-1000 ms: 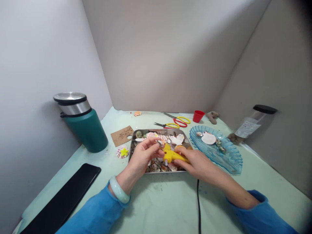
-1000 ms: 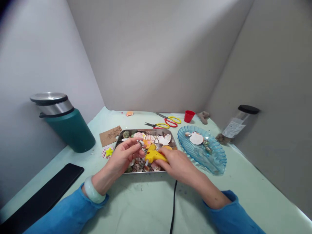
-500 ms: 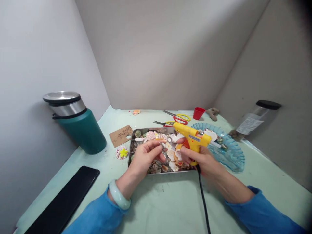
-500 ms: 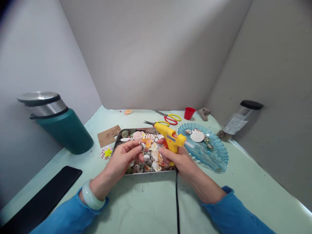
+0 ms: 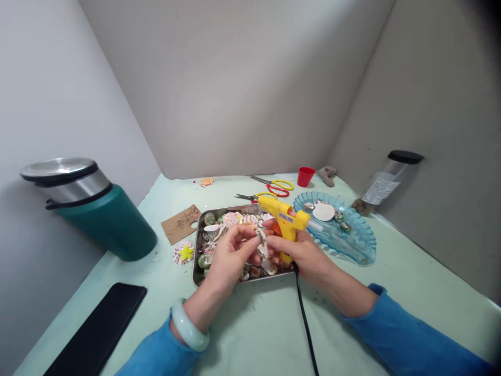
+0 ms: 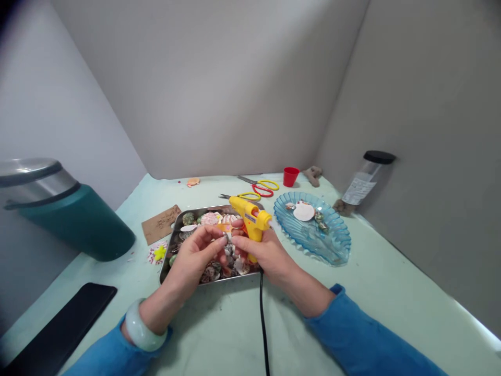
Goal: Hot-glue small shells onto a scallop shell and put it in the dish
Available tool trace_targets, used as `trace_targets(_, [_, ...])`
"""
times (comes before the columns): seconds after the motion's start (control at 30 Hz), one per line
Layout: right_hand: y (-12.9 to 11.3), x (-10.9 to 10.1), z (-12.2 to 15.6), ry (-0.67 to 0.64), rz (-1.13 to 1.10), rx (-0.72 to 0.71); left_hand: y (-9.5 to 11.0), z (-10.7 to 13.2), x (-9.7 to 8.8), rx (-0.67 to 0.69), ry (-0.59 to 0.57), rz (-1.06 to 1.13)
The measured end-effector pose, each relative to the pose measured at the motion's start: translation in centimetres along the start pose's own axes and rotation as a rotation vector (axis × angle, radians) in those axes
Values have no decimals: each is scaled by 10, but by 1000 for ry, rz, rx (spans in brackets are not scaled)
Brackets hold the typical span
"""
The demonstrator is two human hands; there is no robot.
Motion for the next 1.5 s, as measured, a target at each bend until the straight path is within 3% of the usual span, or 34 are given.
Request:
trace_targets(0.27, [-4,0,-6,93,60,-92,-2,3,-2,15,-41,17])
trace_targets(0.5, [-1,-2,-6,137,97,-52,-7,3,0,-96,-52,83])
trace_targets(0.77, [4,-1,-8,44,90,-18,-20,1,-1,-176,-60,159])
trace_targets(1.5, [2,-5,-6,69,92,-60,-17,3,2,-189,-54,231])
Point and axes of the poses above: each hand's wrist, its own z-axis away from the middle knuckle, its own x-axis out of the palm, y = z × x, the point moved 7 cm from there along -z, towards the middle knuckle, and after that the axes turned 12 degrees about x, right-handed, at the moved point
